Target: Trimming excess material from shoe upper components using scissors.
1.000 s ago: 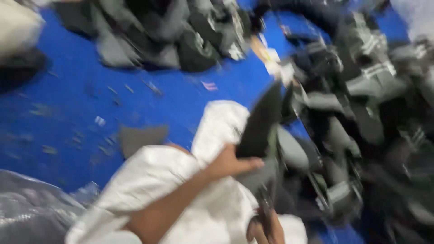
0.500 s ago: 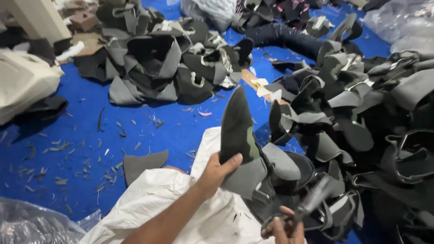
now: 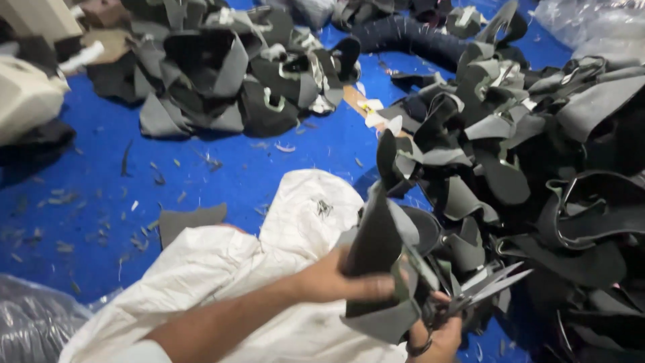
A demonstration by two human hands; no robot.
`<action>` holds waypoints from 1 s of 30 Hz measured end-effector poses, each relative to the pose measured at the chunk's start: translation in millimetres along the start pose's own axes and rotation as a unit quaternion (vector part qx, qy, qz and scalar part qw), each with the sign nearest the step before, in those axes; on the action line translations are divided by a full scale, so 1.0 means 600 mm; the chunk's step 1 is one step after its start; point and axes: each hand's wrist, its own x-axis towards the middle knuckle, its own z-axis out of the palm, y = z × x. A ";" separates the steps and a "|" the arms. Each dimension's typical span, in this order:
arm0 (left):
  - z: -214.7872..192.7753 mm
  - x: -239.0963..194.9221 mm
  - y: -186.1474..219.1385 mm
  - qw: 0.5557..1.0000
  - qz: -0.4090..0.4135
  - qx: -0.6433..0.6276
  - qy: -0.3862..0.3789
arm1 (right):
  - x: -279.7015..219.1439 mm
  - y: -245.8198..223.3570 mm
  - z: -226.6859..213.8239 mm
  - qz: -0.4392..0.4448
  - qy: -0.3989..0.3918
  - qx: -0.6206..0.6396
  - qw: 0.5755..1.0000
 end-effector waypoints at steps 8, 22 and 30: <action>-0.134 0.053 0.015 0.991 0.024 0.055 0.117 | -0.027 -0.088 0.055 -0.080 0.077 -0.057 0.992; -0.299 0.284 -0.373 0.824 0.283 0.441 0.213 | 0.087 0.127 -0.096 0.039 0.058 -0.157 0.985; -0.035 0.164 -0.513 0.762 0.047 0.644 0.055 | 0.094 0.166 -0.161 0.154 0.080 -0.177 0.969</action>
